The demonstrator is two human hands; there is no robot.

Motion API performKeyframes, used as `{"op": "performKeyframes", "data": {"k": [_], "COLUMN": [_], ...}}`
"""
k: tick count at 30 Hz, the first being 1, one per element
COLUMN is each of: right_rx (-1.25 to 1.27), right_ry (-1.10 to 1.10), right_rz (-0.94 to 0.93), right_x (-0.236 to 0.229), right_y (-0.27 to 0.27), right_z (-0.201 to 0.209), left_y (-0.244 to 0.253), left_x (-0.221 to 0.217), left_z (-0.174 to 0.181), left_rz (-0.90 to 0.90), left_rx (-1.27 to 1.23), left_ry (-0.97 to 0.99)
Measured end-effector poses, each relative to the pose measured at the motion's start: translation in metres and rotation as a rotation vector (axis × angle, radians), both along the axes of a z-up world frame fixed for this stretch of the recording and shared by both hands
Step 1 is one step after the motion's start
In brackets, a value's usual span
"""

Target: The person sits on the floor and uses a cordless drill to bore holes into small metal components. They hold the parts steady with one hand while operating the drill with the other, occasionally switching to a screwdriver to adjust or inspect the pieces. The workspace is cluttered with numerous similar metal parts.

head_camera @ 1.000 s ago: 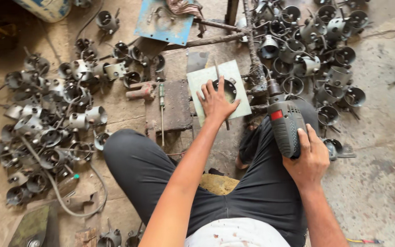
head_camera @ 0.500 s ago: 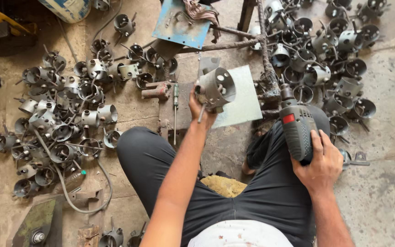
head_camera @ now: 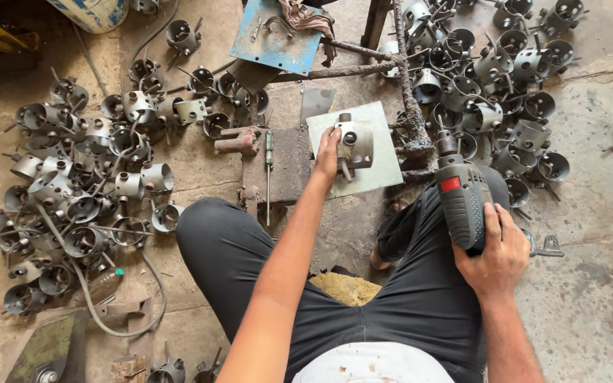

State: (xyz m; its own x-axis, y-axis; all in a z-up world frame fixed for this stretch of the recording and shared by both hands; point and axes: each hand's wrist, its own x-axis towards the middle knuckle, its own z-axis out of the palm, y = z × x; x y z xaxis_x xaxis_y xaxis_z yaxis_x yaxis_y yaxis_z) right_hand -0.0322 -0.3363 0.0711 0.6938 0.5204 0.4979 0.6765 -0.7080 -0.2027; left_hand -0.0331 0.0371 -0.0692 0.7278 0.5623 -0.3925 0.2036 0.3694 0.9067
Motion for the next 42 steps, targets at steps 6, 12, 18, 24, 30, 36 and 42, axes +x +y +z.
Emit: {"op": "performKeyframes", "data": {"k": [6,12,18,24,30,36,42], "right_rx": [-0.020,0.006,-0.011,-0.015,-0.089,-0.129,0.058], "right_ry": [0.026,0.087,0.061,0.108,0.203,0.189,0.298], "right_rz": [0.018,0.029,0.002,-0.013,-0.086,-0.135,-0.118], "right_x": [0.003,0.003,0.002,0.001,0.004,0.002,0.002], "right_y": [-0.001,-0.004,-0.002,0.002,0.010,0.018,0.009], "right_z": [0.006,0.010,0.009,0.019,0.029,0.022,0.011], "left_y": [0.017,0.022,0.012,0.013,0.022,0.016,0.018], "left_x": [-0.003,-0.018,-0.029,-0.038,-0.041,-0.039,-0.039], "left_z": [0.000,0.041,0.079,0.075,0.054,0.037,0.037], "left_rz": [-0.084,0.047,-0.058,0.024,0.022,-0.061,0.037], "left_rx": [0.532,0.697,0.937,1.029,0.959,1.100,0.795], "left_ry": [0.179,0.308,0.558,0.689,0.607,0.400,0.144]}}
